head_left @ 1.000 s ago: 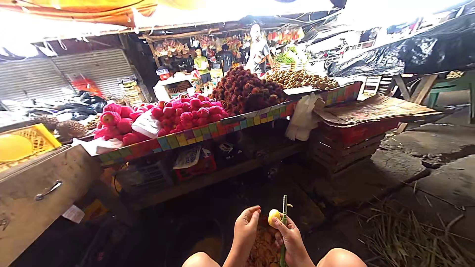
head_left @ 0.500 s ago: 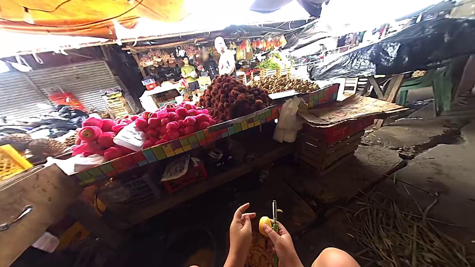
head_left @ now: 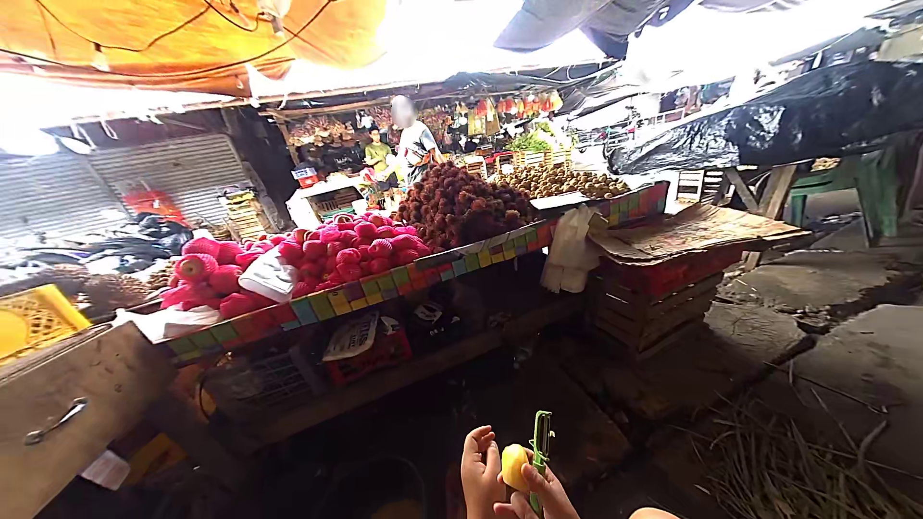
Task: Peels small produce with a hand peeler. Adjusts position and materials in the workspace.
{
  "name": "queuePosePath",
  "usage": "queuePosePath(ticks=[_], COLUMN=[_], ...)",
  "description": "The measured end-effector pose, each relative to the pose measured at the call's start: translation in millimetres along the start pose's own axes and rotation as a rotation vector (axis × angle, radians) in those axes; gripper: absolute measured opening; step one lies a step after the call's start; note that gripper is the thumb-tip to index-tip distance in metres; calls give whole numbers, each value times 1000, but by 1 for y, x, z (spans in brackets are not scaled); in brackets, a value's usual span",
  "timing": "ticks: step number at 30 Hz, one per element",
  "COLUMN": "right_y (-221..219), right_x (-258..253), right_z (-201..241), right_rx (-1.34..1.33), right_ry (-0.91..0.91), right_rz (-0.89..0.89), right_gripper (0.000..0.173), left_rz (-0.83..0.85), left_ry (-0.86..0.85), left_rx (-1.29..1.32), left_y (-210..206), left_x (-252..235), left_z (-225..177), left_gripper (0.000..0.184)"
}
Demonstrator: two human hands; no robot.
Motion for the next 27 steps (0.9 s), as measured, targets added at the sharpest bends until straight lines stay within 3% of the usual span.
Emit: queuePosePath(ticks=[4, 8, 13, 20, 24, 27], right_y=[-1, 2, 0, -3, -3, 4], right_x=[-4, -10, -7, -2, 0, 0], right_z=[-3, -11, -11, -21, -19, -8], right_rx=[115, 92, 33, 91, 178, 403], right_ry=[-29, -40, 9, -71, -115, -83], right_rz=[-120, -121, -136, 12, -149, -270], right_gripper=[23, 22, 22, 24, 25, 42], left_rz=[-72, -147, -162, -160, -154, 20], left_ry=[64, 191, 198, 305, 235, 176], left_rx=[134, 291, 323, 442, 431, 305], left_y=[4, 13, 10, 13, 30, 34], left_x=[1, -4, 1, 6, 4, 14], left_z=[-4, -21, -25, 3, -3, -14], left_gripper=[32, 35, 30, 38, 32, 32])
Point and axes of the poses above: each hand's wrist, its own x-axis away from the middle knuckle, its own y-axis out of the back of the hand, z = x × y, the point moved 3 cm from there along -x, towards the middle knuckle, and after that the axes turned 14 degrees about z, right-handed, at the moved point
